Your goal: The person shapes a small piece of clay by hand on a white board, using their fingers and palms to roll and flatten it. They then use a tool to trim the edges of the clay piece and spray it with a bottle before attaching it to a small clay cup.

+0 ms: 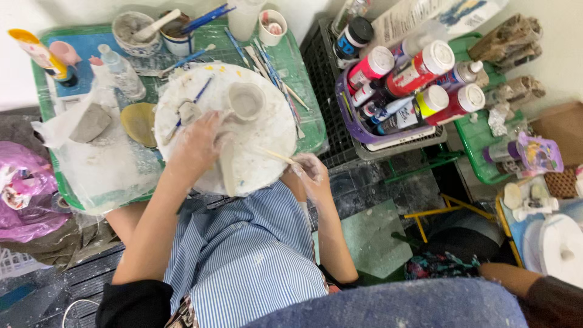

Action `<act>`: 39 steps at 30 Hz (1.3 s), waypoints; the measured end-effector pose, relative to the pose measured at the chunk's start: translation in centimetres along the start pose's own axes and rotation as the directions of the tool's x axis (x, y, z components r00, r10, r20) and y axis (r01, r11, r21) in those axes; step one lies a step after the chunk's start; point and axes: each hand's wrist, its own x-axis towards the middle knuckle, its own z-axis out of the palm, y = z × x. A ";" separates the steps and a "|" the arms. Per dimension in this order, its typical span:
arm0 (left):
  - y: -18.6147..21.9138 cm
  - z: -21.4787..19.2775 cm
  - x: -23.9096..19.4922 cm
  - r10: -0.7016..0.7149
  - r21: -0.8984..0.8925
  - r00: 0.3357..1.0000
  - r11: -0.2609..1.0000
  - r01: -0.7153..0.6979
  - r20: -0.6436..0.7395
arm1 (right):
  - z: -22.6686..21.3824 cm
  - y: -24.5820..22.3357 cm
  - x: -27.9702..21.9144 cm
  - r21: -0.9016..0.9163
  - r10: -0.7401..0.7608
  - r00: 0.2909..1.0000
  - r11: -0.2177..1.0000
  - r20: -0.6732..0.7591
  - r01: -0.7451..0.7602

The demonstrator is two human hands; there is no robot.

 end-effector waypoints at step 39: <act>-5.3 -3.3 -0.8 -0.023 0.193 0.994 0.980 0.044 -0.111 | 6.7 -7.9 2.0 -0.550 -0.386 0.896 0.710 0.219 0.440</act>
